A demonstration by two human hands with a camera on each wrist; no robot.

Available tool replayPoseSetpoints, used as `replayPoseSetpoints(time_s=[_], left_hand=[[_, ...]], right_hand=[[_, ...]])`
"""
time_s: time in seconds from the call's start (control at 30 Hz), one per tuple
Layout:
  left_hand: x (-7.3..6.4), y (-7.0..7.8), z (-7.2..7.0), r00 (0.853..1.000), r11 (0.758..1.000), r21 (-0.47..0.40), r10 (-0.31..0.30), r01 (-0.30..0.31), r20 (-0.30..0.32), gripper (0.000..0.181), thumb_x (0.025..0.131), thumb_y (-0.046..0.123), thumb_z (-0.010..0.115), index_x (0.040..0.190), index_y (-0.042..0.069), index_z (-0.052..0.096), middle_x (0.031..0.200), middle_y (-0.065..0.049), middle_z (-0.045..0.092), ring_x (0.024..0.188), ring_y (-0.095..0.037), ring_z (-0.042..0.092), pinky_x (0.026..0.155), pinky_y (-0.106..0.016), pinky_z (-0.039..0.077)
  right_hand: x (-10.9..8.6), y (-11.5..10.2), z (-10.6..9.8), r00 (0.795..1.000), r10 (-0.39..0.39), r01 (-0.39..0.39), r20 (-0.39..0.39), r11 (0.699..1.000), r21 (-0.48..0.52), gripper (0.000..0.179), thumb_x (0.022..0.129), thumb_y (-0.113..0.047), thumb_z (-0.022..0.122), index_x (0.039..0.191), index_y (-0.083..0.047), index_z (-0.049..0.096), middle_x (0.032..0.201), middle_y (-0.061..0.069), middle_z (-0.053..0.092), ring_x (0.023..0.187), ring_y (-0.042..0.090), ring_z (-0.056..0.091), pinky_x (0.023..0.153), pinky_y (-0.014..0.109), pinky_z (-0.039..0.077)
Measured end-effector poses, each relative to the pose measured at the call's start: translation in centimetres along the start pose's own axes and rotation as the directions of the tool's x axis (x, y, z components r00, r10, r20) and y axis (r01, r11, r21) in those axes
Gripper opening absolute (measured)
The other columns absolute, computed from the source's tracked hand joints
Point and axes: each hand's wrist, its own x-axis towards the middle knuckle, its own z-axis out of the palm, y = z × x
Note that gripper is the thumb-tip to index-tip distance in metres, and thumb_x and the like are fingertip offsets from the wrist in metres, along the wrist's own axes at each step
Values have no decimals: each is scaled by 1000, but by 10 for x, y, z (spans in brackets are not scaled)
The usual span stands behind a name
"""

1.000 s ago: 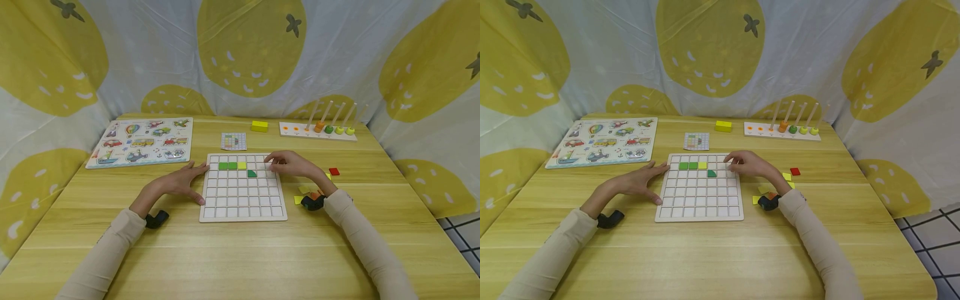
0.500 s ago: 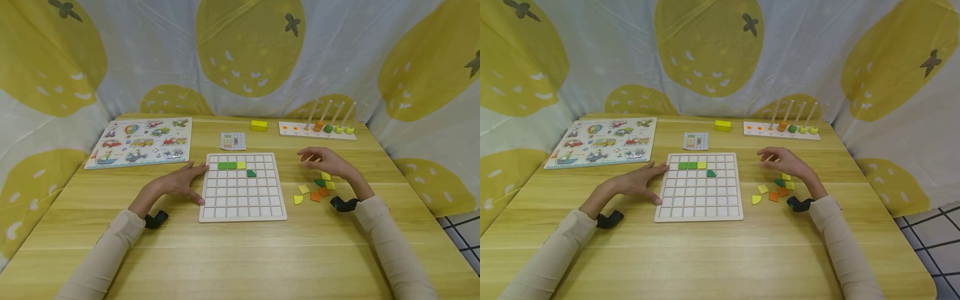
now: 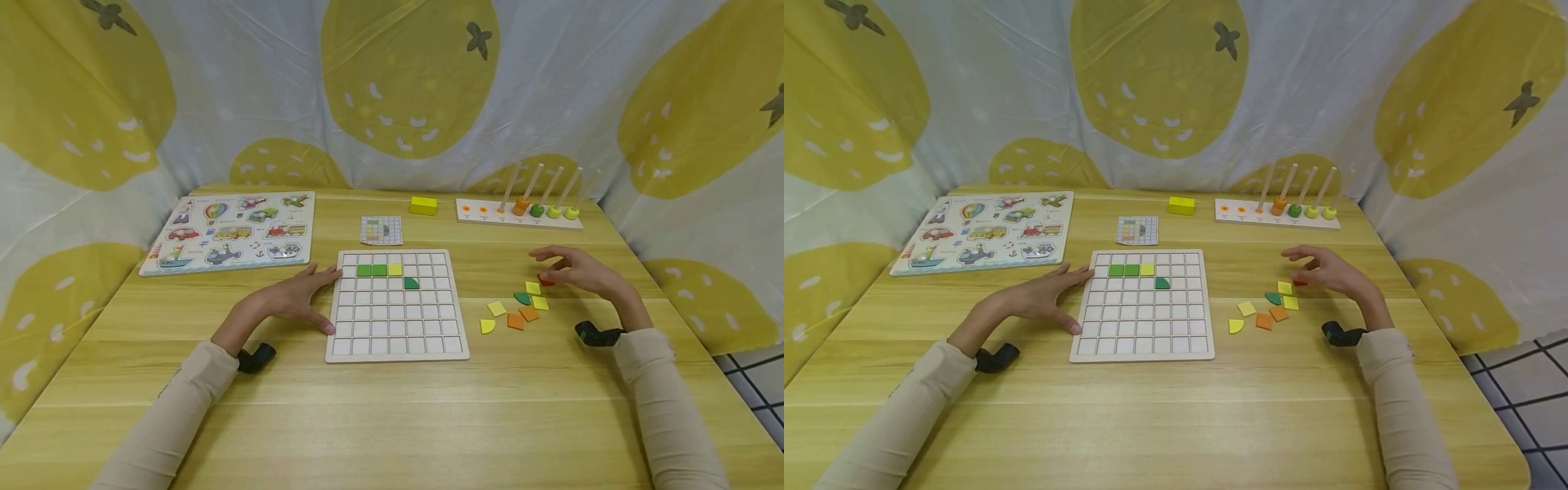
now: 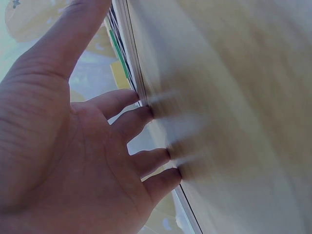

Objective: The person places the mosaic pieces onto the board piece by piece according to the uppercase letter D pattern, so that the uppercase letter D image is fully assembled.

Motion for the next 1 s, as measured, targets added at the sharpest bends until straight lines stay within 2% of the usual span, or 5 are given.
replayPoseSetpoints(time_s=[0.3,0.57,0.7,0.83,1.0], left_hand=[[0,1,0,1000,1000,-6,0,0,0,116,66,55,81,155,14,18,161,-12,9,144,-43,-8,109,-66,12],[0,0,-1,1000,1000,-2,-6,6,-1,117,66,57,80,155,15,17,161,-12,10,145,-43,-8,109,-67,13],[0,1,-1,1000,1000,-3,-11,11,-2,117,65,58,80,155,16,17,161,-11,9,145,-42,-8,109,-67,13],[-1,1,-1,1000,1000,-1,-13,13,-2,117,65,58,80,155,15,18,161,-12,10,145,-43,-8,109,-67,13],[-1,2,0,1000,1000,0,-17,17,-1,117,65,58,80,155,16,18,161,-11,10,145,-42,-8,109,-67,13]], right_hand=[[-15,19,-6,999,42,-43,8,999,25,49,95,-11,59,139,5,43,135,27,44,100,26,57,74,30,52],[-10,35,-3,1000,21,-20,-17,1000,10,40,92,-5,61,130,5,50,108,20,51,75,15,48,59,28,43],[-9,37,-2,999,19,-20,-41,1000,-20,35,92,-3,61,124,8,53,101,18,54,74,13,48,59,27,42],[-9,36,-2,997,57,-59,-48,998,-34,34,92,-4,62,121,10,55,99,16,56,78,12,49,62,25,43],[-8,38,-2,990,131,-133,-55,990,-40,33,92,-5,62,120,10,55,98,15,55,75,11,47,60,24,42]])
